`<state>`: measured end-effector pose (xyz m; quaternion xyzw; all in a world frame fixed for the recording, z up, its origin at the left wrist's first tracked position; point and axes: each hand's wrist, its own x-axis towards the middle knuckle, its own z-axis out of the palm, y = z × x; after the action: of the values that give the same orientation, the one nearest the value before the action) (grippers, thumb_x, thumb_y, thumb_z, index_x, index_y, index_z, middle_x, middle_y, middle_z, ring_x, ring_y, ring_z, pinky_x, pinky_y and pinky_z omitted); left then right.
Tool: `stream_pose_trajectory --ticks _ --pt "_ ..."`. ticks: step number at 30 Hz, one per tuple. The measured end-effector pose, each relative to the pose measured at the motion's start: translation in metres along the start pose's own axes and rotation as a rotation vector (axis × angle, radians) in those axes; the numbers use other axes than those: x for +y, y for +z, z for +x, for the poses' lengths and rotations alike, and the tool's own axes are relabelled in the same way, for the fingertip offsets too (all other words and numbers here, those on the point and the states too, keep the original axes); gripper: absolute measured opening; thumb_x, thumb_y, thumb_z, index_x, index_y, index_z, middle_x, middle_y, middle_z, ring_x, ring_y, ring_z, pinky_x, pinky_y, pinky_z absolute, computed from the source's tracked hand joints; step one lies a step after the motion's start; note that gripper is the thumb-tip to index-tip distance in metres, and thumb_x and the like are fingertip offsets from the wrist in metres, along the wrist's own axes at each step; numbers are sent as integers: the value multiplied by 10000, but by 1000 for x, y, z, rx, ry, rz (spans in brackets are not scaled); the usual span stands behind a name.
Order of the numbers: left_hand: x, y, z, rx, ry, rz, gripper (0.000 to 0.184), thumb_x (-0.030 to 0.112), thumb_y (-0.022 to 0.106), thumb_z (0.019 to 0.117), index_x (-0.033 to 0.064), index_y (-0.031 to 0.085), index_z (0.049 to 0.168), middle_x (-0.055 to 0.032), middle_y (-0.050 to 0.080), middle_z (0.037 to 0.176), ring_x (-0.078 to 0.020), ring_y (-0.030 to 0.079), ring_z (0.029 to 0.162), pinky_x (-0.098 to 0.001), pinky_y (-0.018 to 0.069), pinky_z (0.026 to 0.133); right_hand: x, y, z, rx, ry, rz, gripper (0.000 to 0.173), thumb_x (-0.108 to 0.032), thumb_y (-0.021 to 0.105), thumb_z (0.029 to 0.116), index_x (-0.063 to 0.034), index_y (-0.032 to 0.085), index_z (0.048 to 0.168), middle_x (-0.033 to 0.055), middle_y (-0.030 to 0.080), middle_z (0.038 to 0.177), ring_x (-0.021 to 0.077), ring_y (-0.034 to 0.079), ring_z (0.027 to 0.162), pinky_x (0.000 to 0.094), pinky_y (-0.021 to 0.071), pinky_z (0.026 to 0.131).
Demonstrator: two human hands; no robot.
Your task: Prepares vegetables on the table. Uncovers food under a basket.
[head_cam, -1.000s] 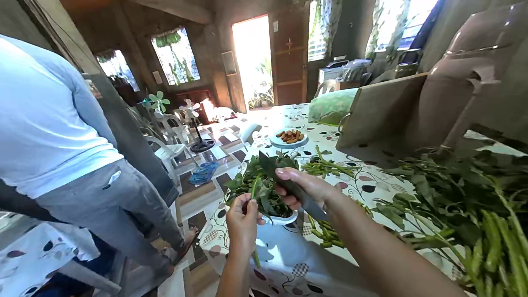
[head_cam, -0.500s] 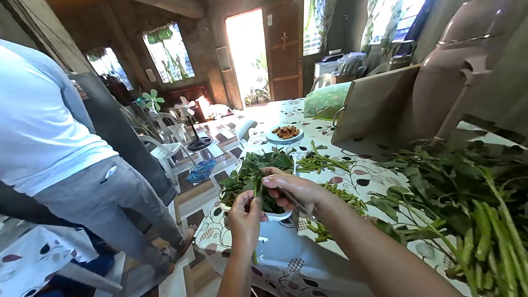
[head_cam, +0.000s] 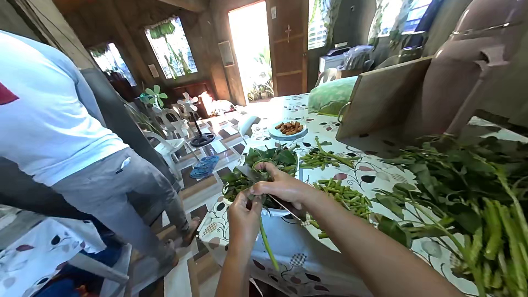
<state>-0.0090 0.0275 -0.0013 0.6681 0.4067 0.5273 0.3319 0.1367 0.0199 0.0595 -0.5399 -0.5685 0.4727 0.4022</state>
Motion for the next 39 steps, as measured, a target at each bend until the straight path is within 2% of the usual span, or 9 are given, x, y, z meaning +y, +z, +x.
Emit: stream_pose_trajectory --ticks 3,7,11,17,25,30,33,37,39 --pt "9 -2 -8 -3 -22 78 163 36 637 946 -26 695 1085 19 613 712 21 476 540 -146 405 523 -2 3 14 89 34 -36 711 -351 762 899 -131 401 1470 209 615 1219 290 622 1052 489 515 895" --pt "9 -5 -12 30 19 49 194 50 613 960 -22 697 1119 17 625 731 26 495 543 -136 413 508 1 -25 28 116 122 -9 743 -595 617 951 -202 349 1522 34 502 806 92 438 542 246 393 486" --pt "-2 -5 3 53 -79 -94 195 48 559 1025 -55 667 1150 -18 621 792 -5 523 579 -148 443 538 -12 -42 7 -133 50 230 483 -596 428 1029 -125 525 985 -34 470 595 29 431 405 167 406 390" --pt "1 9 -3 57 -89 -258 189 15 514 1038 -77 641 1145 -2 611 768 3 527 565 -138 460 539 11 -31 -2 -391 65 230 396 -515 426 1057 -156 494 904 -53 505 648 -13 472 444 122 427 412" --pt "1 8 -3 28 -52 -248 204 16 496 1038 -57 647 1155 18 579 752 -3 498 581 -153 424 537 5 -14 -8 -233 -10 93 609 -392 649 954 -151 362 1436 -38 454 735 10 402 492 162 370 438" --pt "5 9 1 15 -123 -288 142 2 496 1034 -15 636 1017 32 501 661 -25 445 509 -174 396 479 -2 1 1 -49 32 -62 708 -446 744 896 -129 398 1427 74 577 995 103 512 725 289 451 641" --pt "13 3 -10 -20 -151 -305 240 9 477 1014 -58 641 1176 22 520 700 -23 440 495 -171 401 455 2 -2 19 60 62 -61 700 -439 746 899 -109 431 1430 192 612 1173 263 608 951 459 512 820" --pt "12 -7 -7 -27 -187 -379 253 29 456 1061 -62 586 1258 4 512 707 -44 471 512 -178 435 475 2 -27 21 32 198 -138 735 -655 596 933 -154 451 1452 11 480 751 78 411 513 234 374 462" --pt "6 -9 2 -25 -237 -406 257 39 459 1072 -64 582 1273 -13 536 743 -59 513 551 -193 477 514 -6 -41 12 -82 190 -113 518 -611 542 983 -129 585 1170 -28 446 624 39 378 422 186 336 391"
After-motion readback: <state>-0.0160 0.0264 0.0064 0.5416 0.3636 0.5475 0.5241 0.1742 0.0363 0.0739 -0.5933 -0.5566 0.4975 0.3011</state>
